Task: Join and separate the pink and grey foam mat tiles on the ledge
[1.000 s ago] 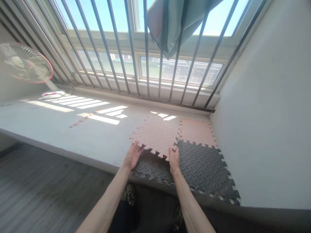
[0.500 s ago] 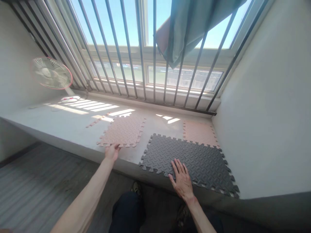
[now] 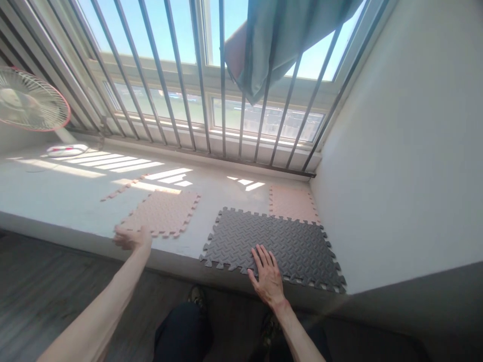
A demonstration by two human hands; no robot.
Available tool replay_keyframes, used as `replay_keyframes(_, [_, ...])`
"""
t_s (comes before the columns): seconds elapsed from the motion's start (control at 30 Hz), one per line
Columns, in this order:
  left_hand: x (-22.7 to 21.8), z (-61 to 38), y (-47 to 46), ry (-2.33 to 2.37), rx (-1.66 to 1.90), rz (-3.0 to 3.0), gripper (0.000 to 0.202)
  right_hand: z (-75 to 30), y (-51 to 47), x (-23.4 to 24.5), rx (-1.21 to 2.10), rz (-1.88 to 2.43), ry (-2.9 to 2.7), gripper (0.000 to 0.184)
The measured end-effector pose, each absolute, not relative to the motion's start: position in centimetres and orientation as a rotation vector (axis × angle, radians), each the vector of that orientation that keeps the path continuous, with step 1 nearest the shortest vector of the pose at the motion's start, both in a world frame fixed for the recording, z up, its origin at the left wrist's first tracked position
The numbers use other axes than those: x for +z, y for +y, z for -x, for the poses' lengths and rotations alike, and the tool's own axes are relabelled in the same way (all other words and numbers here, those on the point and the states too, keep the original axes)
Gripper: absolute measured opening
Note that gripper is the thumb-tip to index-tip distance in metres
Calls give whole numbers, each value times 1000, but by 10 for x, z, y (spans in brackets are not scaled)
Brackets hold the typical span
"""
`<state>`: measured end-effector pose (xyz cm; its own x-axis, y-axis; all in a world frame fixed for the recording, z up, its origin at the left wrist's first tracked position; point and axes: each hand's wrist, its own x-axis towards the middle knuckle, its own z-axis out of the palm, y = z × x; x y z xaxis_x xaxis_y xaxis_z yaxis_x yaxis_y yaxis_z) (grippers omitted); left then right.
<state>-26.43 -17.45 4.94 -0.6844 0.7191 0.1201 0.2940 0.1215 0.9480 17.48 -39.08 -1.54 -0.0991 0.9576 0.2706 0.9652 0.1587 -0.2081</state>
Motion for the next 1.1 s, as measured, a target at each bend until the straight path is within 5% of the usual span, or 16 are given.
replay_keyframes(0.1, [28,226,-189,2176,1453,-1299,54,-174,-392,-14,7,1829,-2084,71])
replay_keyframes(0.2, [13,176,-199,1828,1300,-1566,37,-180,-389,-12,72,1793,-2092,69])
replay_keyframes(0.53, [21,95,-183,1721,851,-1311,52,-255,-359,-17,25,2090,-1857,59])
replay_keyframes(1.1, [94,68,-223,1283,1085,-1501,60,-260,-307,4,-13,2333,-1841,58])
